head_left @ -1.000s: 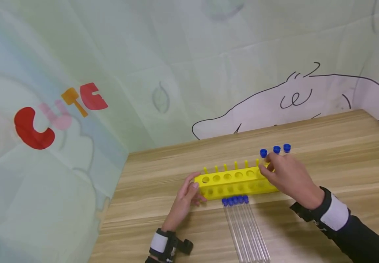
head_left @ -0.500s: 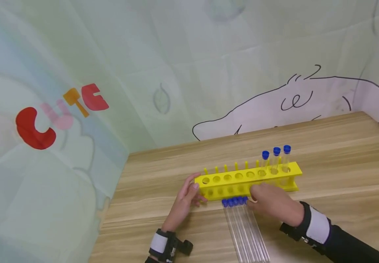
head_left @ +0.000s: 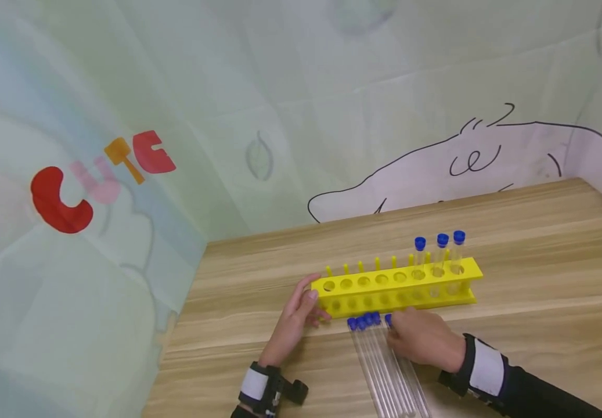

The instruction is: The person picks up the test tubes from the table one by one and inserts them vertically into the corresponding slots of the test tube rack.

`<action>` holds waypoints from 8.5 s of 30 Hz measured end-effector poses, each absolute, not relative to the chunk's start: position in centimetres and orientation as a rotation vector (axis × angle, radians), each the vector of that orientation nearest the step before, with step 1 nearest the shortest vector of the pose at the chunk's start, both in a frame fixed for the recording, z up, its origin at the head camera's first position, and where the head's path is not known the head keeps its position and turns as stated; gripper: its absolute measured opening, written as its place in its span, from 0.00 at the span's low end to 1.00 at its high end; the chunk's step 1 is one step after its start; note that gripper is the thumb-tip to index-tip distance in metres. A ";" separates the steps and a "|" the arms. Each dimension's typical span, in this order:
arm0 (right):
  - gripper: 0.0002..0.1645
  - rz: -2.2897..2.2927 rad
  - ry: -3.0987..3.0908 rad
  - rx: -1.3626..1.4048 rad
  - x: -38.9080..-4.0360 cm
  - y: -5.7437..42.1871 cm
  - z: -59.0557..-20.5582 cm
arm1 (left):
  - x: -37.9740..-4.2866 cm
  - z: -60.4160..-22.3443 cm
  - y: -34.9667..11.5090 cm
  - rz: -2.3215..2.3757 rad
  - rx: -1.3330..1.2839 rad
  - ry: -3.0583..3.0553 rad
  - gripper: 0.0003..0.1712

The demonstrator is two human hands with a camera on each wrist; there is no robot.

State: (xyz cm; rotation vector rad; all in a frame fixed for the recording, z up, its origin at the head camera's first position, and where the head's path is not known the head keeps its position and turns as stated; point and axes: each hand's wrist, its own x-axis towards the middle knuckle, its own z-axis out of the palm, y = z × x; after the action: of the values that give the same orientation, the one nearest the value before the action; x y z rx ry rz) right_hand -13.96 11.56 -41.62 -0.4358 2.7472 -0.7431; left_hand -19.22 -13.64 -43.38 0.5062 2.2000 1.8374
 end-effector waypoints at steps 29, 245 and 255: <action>0.10 -1.360 3.473 -0.667 -13.6 14.1 -32.6 | -19.0 -43.5 -13.7 1.839 0.481 2.231 0.23; 0.14 -1.121 3.249 -0.544 -16.8 8.5 -36.0 | -17.9 -40.6 -12.9 1.824 0.479 2.216 0.24; 0.17 -1.052 3.244 -0.514 -16.1 8.5 -35.4 | -17.8 -40.5 -13.0 1.796 0.492 2.202 0.25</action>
State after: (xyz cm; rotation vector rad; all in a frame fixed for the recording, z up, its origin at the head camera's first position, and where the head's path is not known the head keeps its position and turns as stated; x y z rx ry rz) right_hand -16.06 8.51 -35.36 -0.5144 3.2439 -1.0522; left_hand -17.78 -13.01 -40.46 0.4920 2.2017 1.7962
